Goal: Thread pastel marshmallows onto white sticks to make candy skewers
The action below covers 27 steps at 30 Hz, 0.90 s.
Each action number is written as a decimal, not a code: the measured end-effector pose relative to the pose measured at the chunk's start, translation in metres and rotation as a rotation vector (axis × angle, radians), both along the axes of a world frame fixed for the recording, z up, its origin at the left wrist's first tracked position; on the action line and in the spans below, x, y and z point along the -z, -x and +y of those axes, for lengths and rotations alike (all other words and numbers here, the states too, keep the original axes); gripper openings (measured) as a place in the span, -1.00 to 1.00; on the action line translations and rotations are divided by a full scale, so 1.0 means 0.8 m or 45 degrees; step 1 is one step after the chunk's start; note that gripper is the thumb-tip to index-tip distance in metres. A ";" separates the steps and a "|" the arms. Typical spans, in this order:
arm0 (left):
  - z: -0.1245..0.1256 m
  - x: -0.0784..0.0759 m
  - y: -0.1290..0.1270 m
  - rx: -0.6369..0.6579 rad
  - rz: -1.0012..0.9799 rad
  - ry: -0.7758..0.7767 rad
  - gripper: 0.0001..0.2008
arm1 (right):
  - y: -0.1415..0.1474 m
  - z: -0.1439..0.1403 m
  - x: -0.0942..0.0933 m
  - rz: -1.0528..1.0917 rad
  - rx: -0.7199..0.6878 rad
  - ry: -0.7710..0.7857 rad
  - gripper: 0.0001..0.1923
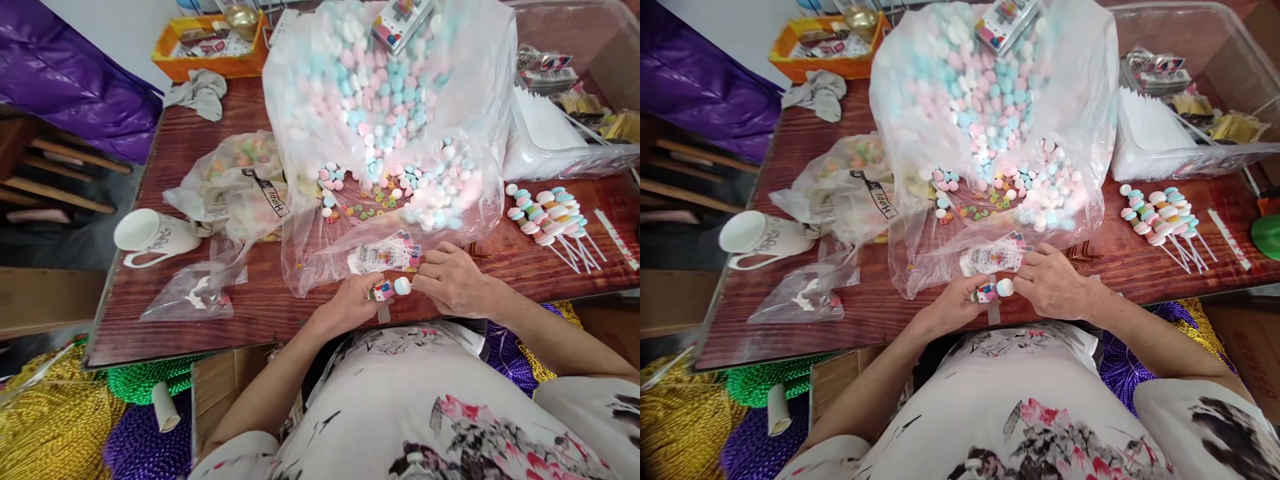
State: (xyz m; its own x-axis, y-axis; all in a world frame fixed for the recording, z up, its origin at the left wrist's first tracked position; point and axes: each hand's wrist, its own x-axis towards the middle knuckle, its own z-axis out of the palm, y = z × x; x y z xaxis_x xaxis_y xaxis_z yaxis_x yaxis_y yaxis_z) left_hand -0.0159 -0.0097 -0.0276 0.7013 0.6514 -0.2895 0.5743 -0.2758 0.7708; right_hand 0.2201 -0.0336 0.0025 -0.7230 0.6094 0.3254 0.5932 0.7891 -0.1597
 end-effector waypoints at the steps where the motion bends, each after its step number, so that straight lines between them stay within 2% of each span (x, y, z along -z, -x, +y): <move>1: -0.003 0.004 -0.003 -0.027 0.055 -0.128 -0.83 | 0.004 0.001 0.001 -0.020 0.021 0.058 -0.86; 3: -0.009 0.010 -0.008 -0.017 0.162 -0.336 -0.86 | 0.012 0.004 0.002 -0.054 0.059 0.170 -0.85; 5: -0.012 0.013 -0.008 0.025 0.217 -0.451 -0.88 | 0.016 0.007 0.000 -0.087 0.067 0.195 -0.84; 9: -0.008 0.012 0.004 -0.007 0.250 -0.480 -0.86 | 0.011 0.012 -0.013 -0.039 0.055 0.002 -0.84; 15: -0.007 0.005 0.010 -0.047 0.083 -0.310 -0.84 | 0.015 0.006 -0.023 0.010 0.002 -0.102 -0.82; 22: -0.008 -0.008 -0.004 0.027 -0.080 -0.119 -0.88 | 0.041 0.000 -0.002 -0.040 -0.129 -0.138 -0.78; 23: -0.004 -0.013 -0.001 0.043 -0.114 -0.044 -0.83 | 0.039 -0.001 0.000 -0.045 -0.120 -0.138 -0.80; 26: 0.012 -0.025 0.015 0.133 -0.266 0.274 -0.49 | 0.028 -0.006 -0.001 -0.030 -0.056 -0.161 -0.85; 27: 0.016 -0.026 0.020 0.193 -0.310 0.406 -0.46 | 0.023 -0.008 -0.004 -0.024 -0.053 -0.183 -0.86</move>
State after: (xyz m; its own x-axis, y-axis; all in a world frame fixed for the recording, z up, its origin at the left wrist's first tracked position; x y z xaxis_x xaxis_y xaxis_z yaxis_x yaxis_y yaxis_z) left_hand -0.0317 0.0033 -0.0065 0.8550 0.4404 -0.2740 0.3363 -0.0687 0.9392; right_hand 0.2013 -0.0396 0.0056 -0.7534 0.5271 0.3931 0.5615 0.8268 -0.0326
